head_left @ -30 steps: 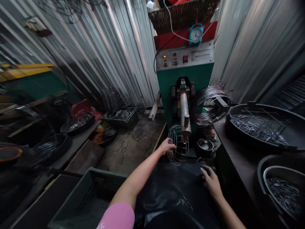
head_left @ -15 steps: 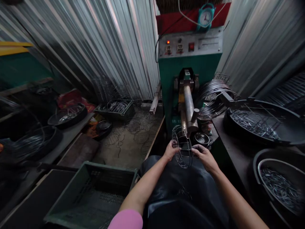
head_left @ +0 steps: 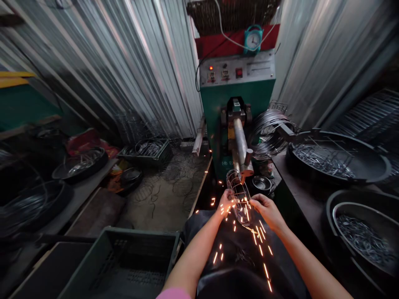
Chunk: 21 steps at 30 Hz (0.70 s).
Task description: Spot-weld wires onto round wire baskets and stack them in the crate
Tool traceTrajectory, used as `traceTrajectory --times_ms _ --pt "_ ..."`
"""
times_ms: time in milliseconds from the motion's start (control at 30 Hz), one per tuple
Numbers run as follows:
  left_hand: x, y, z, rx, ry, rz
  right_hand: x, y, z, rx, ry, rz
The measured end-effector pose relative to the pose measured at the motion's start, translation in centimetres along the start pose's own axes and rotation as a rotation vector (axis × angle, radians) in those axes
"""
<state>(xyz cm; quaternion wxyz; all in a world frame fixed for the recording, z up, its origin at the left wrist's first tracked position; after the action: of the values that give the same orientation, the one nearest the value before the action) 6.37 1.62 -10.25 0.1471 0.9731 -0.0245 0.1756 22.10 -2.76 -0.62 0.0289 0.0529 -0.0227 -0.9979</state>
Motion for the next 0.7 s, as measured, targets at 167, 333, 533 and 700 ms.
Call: traceTrajectory --times_ms 167,333,533,700 --pt "0.0 0.6 0.1 0.06 0.016 0.044 0.1 1.1 -0.9 0.104 -0.108 0.031" --pt "0.4 0.5 0.1 0.037 0.021 -0.006 0.1 -0.5 0.2 0.089 -0.091 0.006" --pt "0.7 0.2 -0.3 -0.031 0.031 -0.035 0.1 -1.8 0.8 0.098 -0.09 0.001" --pt "0.6 1.0 -0.1 -0.06 0.042 -0.055 -0.9 0.8 -0.7 0.121 0.029 0.071"
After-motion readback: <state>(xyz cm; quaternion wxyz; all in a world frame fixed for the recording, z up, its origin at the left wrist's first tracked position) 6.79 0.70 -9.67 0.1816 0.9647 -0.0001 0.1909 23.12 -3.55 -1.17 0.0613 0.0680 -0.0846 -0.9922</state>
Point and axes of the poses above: each hand's wrist, its own y-axis away from the middle knuckle, its own x-axis out of the palm, z = x × y, the point moved 4 cm from there along -y, towards the middle knuckle, and after that the axes turned 1 degree about y, right-handed, at the moved point
